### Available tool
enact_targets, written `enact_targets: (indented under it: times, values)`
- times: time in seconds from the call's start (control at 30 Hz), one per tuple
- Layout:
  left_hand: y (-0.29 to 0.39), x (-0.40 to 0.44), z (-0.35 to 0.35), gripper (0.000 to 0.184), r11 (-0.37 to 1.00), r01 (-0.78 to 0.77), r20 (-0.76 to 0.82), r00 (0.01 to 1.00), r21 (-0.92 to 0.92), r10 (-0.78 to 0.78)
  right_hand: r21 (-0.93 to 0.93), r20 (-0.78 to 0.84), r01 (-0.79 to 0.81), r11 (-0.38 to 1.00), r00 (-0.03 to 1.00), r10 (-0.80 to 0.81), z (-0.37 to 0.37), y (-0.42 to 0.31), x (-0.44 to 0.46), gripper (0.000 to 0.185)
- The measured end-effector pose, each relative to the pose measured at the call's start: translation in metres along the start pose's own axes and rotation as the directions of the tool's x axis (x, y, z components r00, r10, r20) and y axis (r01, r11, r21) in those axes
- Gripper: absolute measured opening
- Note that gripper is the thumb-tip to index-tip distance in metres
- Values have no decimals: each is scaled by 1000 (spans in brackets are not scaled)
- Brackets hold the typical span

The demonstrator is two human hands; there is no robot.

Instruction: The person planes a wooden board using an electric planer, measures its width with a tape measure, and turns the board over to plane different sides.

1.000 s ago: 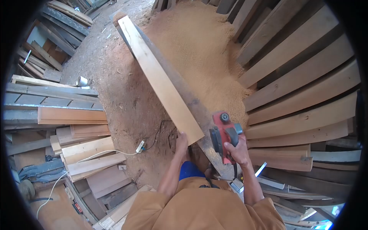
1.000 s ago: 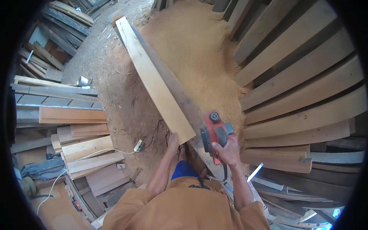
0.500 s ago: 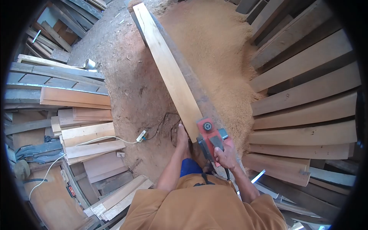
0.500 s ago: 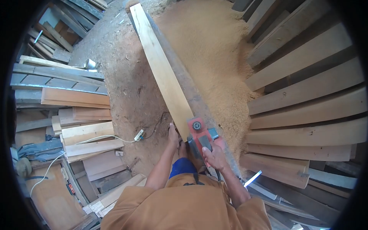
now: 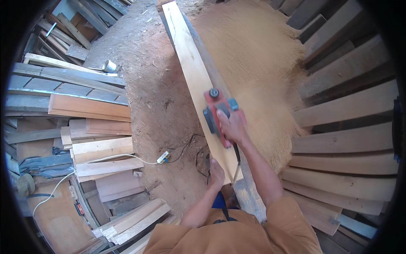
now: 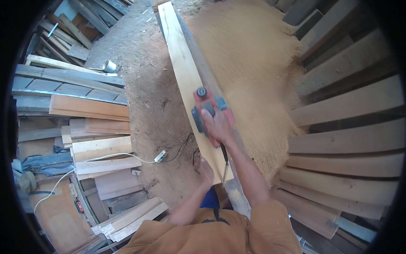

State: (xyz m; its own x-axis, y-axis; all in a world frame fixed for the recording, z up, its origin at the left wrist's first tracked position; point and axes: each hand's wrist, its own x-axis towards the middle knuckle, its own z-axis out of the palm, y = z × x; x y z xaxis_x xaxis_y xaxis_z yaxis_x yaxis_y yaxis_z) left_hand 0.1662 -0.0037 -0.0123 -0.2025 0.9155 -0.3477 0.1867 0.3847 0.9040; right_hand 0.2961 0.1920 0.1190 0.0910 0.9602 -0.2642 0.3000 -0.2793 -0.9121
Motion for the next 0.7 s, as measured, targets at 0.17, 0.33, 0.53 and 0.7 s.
enact_targets:
  times: [0.17, 0.33, 0.53, 0.7]
  values:
    - [-9, -7, 2, 61, 977, 184, -38, 983, 108, -181, -59, -26, 69, 996, 997, -71, 9, -71, 139, 64]
    - [-45, -6, 10, 59, 996, 90, -114, 990, 7, -88, 106, 107, -41, 993, 994, 30, 13, -117, 211, 54]
    - [-81, -6, 1, 54, 971, 231, 3, 973, 61, -231, 246, 178, -57, 968, 984, 13, 10, -84, 175, 40]
    - [-38, 0, 1, 67, 984, 168, 14, 986, -56, -167, 229, 190, -104, 968, 980, 60, -8, -39, 59, 36]
